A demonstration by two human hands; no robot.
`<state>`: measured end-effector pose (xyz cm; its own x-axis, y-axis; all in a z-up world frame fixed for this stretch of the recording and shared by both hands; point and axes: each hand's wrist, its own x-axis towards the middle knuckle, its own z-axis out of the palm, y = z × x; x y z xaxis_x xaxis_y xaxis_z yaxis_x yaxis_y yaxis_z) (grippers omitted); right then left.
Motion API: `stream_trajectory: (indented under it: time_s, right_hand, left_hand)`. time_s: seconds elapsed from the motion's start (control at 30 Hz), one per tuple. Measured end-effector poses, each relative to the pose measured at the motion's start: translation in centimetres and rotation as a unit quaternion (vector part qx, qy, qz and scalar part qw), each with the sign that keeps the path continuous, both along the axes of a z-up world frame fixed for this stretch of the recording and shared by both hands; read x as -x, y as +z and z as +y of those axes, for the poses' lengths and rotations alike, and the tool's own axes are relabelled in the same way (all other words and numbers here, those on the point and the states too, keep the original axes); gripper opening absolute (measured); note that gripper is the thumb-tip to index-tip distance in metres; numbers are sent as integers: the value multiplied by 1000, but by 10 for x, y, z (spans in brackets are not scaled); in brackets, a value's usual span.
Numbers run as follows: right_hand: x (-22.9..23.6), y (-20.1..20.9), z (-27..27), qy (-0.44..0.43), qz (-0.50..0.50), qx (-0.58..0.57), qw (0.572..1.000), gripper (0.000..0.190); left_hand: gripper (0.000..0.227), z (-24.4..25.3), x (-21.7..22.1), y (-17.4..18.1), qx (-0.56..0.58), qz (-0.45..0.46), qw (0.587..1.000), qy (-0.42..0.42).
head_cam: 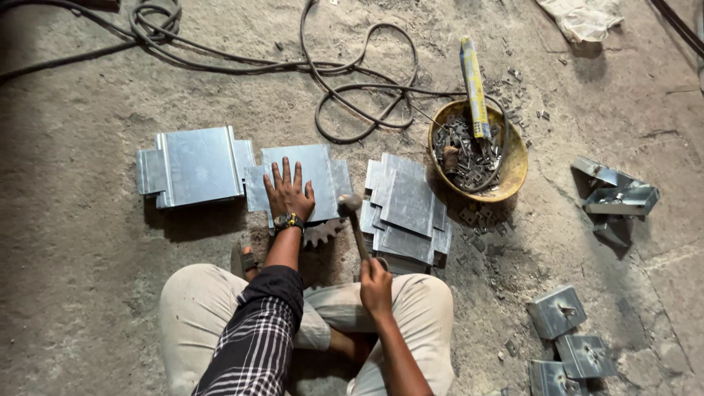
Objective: The person sits on the floor and uses a hammer to strike a stack of square metal sheets placed on a gear-shaped anvil. They repeatedly hit the sheets, occasionally repositioning them, and then move the finished pieces to a separate pile.
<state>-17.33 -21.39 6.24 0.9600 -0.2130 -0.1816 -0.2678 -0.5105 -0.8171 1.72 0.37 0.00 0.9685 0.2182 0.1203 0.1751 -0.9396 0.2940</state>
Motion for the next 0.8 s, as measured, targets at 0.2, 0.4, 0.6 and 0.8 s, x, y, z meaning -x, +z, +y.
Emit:
stream_trajectory:
  time_s: [0.2, 0.4, 0.6, 0.8]
  right_hand:
    - [6, -12, -5, 20, -65, -31, 997, 25]
    - [-1, -11, -6, -12, -78, -37, 996, 25]
    - [-21, -22, -10, 39, -31, -25, 998, 23]
    - [-19, -19, -18, -6, -69, -68, 995, 27]
  left_hand:
    - [63, -1, 5, -5, -17, -15, 1000, 4]
    - [64, 0, -1, -8, -4, -16, 1000, 6]
    - [64, 2, -8, -6, -3, 0, 1000, 4]
    - [65, -3, 28, -8, -40, 12, 999, 9]
